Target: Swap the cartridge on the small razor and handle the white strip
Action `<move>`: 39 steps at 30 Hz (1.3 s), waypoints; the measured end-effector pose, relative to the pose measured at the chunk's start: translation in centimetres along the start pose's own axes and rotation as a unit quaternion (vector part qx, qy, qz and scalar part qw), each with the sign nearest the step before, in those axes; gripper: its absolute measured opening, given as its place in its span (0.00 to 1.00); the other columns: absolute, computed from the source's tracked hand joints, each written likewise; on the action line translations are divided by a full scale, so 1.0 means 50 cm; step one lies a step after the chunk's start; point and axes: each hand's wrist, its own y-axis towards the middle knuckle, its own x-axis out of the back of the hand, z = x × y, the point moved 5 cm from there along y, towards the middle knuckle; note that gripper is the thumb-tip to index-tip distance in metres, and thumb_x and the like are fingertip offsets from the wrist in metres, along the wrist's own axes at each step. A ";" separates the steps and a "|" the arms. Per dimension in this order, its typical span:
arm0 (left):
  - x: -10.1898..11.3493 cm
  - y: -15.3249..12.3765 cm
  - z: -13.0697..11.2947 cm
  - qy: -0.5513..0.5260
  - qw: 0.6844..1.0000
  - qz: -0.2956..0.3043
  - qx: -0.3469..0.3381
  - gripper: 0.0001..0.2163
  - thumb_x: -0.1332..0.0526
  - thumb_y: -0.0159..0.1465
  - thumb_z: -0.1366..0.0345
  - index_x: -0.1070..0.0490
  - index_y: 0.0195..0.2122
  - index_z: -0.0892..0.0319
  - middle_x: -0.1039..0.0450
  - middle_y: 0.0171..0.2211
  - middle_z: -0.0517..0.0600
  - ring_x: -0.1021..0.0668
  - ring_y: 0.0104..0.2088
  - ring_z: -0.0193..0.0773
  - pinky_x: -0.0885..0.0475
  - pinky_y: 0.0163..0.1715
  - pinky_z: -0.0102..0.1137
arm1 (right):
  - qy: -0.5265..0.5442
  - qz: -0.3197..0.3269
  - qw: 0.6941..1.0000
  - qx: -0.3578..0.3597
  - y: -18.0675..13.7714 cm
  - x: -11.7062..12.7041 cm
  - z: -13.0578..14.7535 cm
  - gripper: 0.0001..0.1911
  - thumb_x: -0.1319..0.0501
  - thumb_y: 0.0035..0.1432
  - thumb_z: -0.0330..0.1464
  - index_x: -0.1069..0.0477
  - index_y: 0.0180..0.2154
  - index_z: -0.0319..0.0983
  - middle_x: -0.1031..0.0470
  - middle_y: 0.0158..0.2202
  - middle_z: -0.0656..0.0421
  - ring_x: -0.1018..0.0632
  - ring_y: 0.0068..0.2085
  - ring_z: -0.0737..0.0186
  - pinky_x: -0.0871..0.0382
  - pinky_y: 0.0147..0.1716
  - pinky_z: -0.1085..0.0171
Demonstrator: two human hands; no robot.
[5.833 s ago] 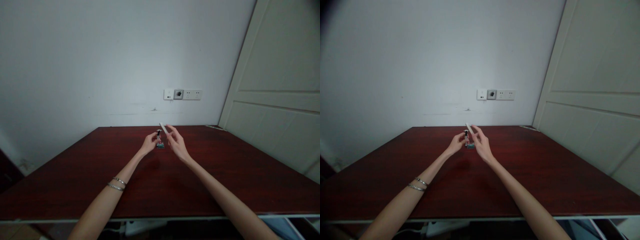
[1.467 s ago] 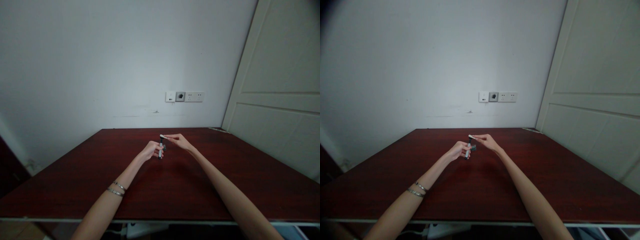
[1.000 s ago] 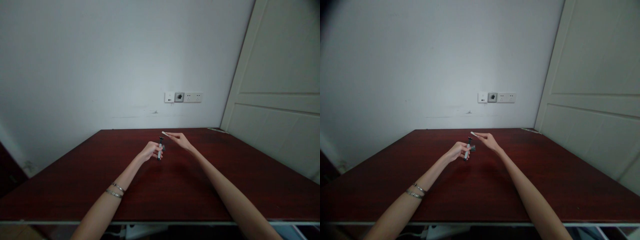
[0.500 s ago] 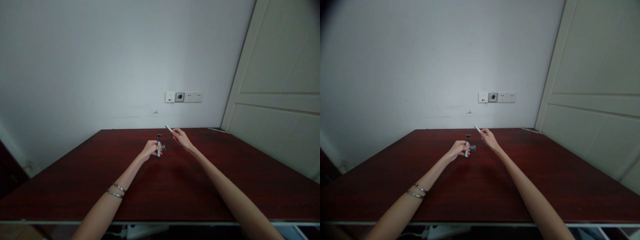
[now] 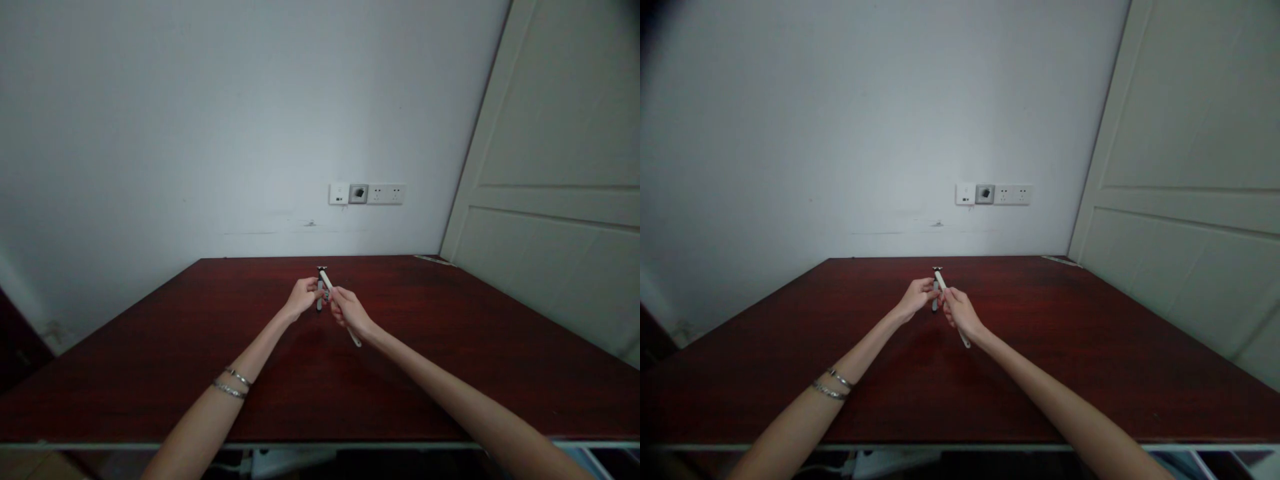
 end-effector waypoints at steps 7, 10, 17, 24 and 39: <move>-0.010 -0.003 0.003 -0.005 0.999 0.026 -0.025 0.06 0.38 0.51 0.72 0.31 0.31 0.65 0.27 0.25 0.50 0.25 0.24 0.34 0.30 0.27 0.29 | 0.080 -0.027 0.996 0.030 0.001 -0.005 -0.004 0.21 0.42 0.48 0.50 0.43 0.27 0.40 0.50 0.13 0.72 0.51 0.12 0.79 0.62 0.11 0.75; -0.011 -0.004 0.003 0.004 0.999 0.015 -0.028 0.06 0.38 0.50 0.74 0.30 0.31 0.65 0.27 0.26 0.50 0.25 0.26 0.34 0.31 0.29 0.29 | 0.096 -0.018 0.995 0.020 -0.004 -0.011 -0.015 0.21 0.41 0.47 0.50 0.43 0.27 0.40 0.49 0.14 0.72 0.52 0.12 0.79 0.63 0.11 0.75; -0.017 -0.007 0.003 0.005 0.999 0.017 -0.036 0.06 0.38 0.50 0.74 0.29 0.30 0.65 0.26 0.28 0.51 0.25 0.28 0.34 0.32 0.31 0.28 | 0.132 -0.017 0.991 0.009 -0.013 -0.015 -0.017 0.21 0.40 0.46 0.49 0.44 0.26 0.40 0.50 0.13 0.73 0.52 0.12 0.79 0.64 0.11 0.75; -0.022 -0.007 0.005 0.004 0.998 0.037 -0.041 0.06 0.39 0.51 0.73 0.30 0.31 0.64 0.28 0.26 0.49 0.26 0.27 0.33 0.33 0.29 0.27 | 0.128 -0.028 0.991 0.035 -0.014 -0.014 -0.010 0.21 0.40 0.46 0.49 0.44 0.27 0.40 0.51 0.13 0.72 0.52 0.12 0.79 0.64 0.11 0.75; -0.023 -0.004 -0.005 0.028 0.998 0.036 -0.054 0.04 0.39 0.49 0.71 0.33 0.26 0.64 0.31 0.21 0.46 0.29 0.23 0.31 0.37 0.25 0.25 | 0.097 0.001 0.995 0.016 -0.018 -0.027 -0.012 0.21 0.41 0.47 0.50 0.44 0.26 0.40 0.50 0.13 0.72 0.51 0.12 0.79 0.64 0.11 0.75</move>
